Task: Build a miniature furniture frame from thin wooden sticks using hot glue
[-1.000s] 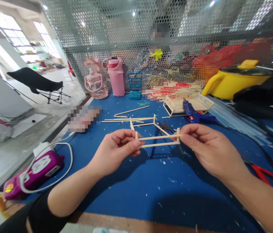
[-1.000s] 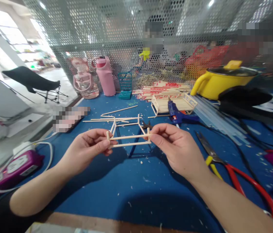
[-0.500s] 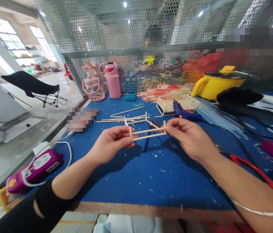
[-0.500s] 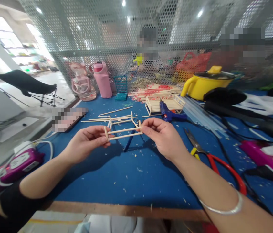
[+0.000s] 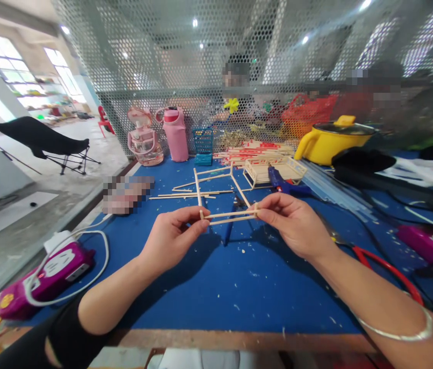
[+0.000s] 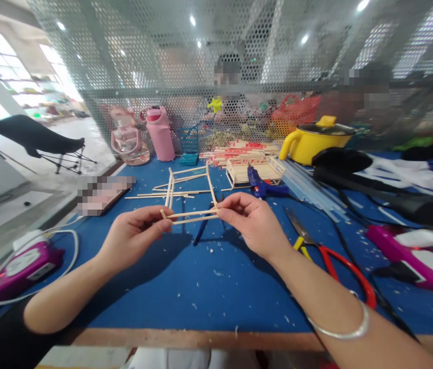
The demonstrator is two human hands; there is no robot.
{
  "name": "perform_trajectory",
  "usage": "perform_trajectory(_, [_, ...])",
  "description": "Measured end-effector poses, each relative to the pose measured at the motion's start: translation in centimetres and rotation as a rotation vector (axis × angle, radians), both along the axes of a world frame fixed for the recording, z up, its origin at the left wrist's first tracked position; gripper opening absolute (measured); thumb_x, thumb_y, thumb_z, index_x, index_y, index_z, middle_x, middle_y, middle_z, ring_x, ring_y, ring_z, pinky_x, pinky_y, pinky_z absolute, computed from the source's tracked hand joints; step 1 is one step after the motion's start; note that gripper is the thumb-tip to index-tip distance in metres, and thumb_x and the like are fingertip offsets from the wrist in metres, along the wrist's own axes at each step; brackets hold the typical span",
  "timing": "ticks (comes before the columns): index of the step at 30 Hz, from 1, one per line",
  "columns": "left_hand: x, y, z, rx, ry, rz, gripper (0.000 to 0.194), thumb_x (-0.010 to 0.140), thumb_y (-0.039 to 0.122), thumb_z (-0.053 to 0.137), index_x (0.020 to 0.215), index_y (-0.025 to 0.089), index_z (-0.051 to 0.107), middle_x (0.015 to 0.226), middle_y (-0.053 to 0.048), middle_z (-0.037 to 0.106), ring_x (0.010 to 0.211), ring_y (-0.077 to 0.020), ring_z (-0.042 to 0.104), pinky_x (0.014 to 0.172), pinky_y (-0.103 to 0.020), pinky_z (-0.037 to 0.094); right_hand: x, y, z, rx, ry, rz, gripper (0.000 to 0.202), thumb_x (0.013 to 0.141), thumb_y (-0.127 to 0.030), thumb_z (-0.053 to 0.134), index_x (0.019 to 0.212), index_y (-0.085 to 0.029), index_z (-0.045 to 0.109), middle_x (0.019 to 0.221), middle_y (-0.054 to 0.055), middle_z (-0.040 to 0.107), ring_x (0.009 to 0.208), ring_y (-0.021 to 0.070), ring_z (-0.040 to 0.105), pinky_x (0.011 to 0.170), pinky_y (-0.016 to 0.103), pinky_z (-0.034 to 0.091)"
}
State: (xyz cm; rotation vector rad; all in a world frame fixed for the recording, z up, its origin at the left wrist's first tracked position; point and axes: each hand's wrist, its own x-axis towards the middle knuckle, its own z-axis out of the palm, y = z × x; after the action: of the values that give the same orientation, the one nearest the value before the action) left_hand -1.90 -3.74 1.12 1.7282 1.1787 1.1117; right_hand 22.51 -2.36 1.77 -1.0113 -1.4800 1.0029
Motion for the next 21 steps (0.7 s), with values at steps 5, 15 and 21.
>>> perform_trajectory(5, [0.0, 0.1, 0.0, -0.052, 0.044, 0.032, 0.029, 0.079, 0.041, 0.063, 0.096, 0.019, 0.071, 0.072, -0.001, 0.066, 0.06, -0.013, 0.054, 0.055, -0.023, 0.042, -0.3, -0.2, 0.0, -0.016, -0.135, 0.017, 0.027, 0.075, -0.038, 0.069, 0.094, -0.02, 0.068, 0.083, 0.002, 0.072, 0.073, 0.0136, 0.065, 0.07, 0.028, 0.052])
perform_trajectory(15, [-0.2, 0.6, -0.5, 0.253, 0.572, 0.125, 0.035, 0.076, 0.039, 0.065, 0.105, 0.019, 0.068, 0.114, -0.012, 0.057, 0.107, -0.0278, 0.053, 0.092, -0.045, 0.043, -1.4, -0.5, -0.7, 0.131, -0.509, 0.037, 0.014, 0.083, -0.028, 0.059, 0.087, -0.02, 0.07, 0.085, 0.001, 0.073, 0.079, 0.0149, 0.065, 0.077, 0.028, 0.048])
perform_trajectory(21, [3.2, 0.7, 0.1, 0.446, 0.729, -0.06, 0.028, 0.092, 0.03, 0.044, 0.107, 0.019, 0.066, 0.105, -0.009, 0.069, 0.096, -0.0229, 0.062, 0.085, -0.036, 0.048, -1.9, -0.1, -1.7, 0.133, -0.454, 0.078, 0.014, 0.083, -0.027, 0.058, 0.087, -0.02, 0.069, 0.084, 0.001, 0.072, 0.079, 0.0149, 0.064, 0.076, 0.027, 0.047])
